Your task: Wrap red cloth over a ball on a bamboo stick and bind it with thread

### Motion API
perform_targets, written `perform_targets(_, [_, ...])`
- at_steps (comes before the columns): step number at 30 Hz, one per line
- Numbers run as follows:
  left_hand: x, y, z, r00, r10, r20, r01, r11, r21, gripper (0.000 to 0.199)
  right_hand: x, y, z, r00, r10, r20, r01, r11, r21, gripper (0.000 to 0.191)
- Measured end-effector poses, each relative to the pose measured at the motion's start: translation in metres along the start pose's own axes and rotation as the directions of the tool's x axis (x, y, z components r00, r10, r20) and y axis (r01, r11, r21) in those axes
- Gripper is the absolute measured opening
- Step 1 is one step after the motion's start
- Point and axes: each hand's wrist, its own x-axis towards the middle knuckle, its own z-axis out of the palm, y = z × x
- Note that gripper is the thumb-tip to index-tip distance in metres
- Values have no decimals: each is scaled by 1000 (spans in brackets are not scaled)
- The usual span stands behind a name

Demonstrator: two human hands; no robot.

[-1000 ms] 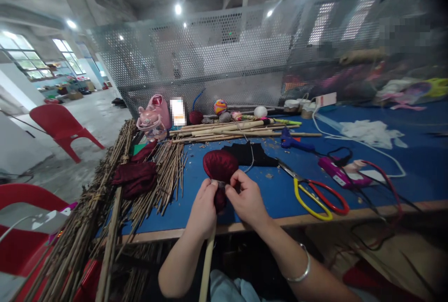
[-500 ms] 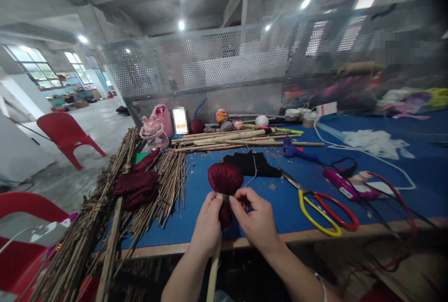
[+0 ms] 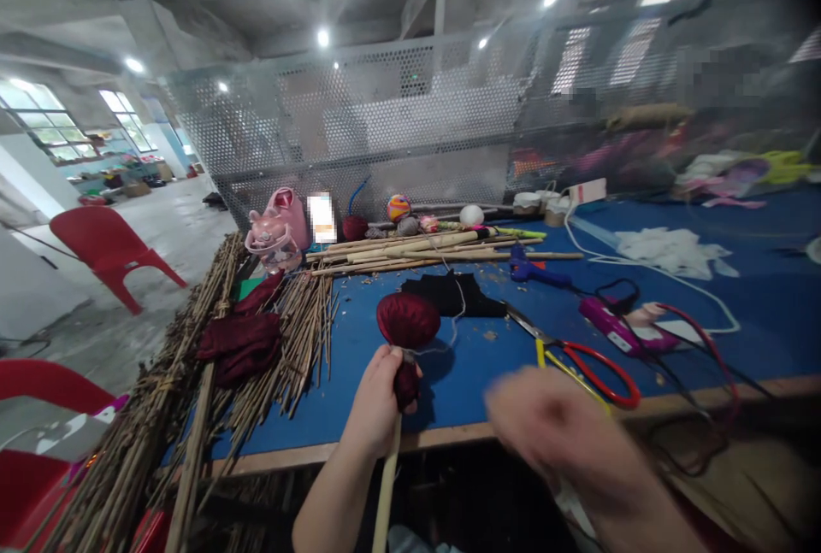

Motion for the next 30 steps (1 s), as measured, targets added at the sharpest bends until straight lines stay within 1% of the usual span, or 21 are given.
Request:
perform_targets(1, [1, -2, 1, 1000, 0, -2, 0, 1000, 9, 24, 3, 0, 5, 998, 32, 49, -35, 998, 54, 33])
perform_targets(3, [4, -7, 1, 1000, -12, -9, 12, 1000, 24, 23, 6, -1, 19, 981, 151, 121, -177, 954, 241, 22])
perform_targets(5, [7, -12, 0, 999, -33, -12, 34, 999, 28, 23, 3, -1, 36, 955, 279, 102, -297, 875, 384, 14])
perform_targets(7, [11, -17, -1, 999, -49, -15, 49, 998, 32, 23, -2, -1, 51, 932, 353, 78, -351, 834, 426, 16])
perform_targets(8, [13, -20, -2, 998, -52, -20, 53, 998, 34, 23, -5, 0, 56, 923, 373, 99, -378, 821, 428, 16])
perform_targets(10, [15, -24, -3, 998, -57, -33, 58, 998, 29, 22, -10, 3, 64, 898, 399, 186, -440, 790, 427, 17])
perform_targets(12, [16, -26, -3, 998, -60, -33, 61, 998, 20, 21, -11, 7, 68, 862, 431, 267, -507, 739, 444, 18])
perform_targets(15, [16, -28, -1, 997, -68, -30, 68, 998, 7, 19, -8, 10, 68, 804, 469, 366, -595, 636, 492, 21])
perform_targets(18, [16, -27, 0, 996, -84, -38, 84, 996, -2, 18, -1, 10, 66, 749, 476, 460, -662, 513, 546, 26])
perform_targets(20, [16, -27, -1, 996, -82, -24, 82, 997, 1, 19, 3, 9, 65, 720, 475, 506, -692, 428, 582, 29])
perform_targets(22, [15, -28, -2, 997, -78, -1, 78, 997, -2, 22, 4, 9, 65, 712, 460, 531, -696, 360, 621, 33])
perform_targets(25, [16, -32, -5, 997, -82, 6, 82, 996, -43, 24, 4, 9, 67, 728, 430, 534, -675, 314, 668, 38])
perform_targets(27, [18, -35, -7, 996, -85, -1, 85, 994, -72, 24, 4, 9, 69, 730, 422, 538, -674, 310, 671, 40])
perform_targets(30, [20, -39, -7, 998, -60, -19, 58, 995, -77, 23, 3, 9, 73, 731, 449, 515, -672, 342, 656, 40])
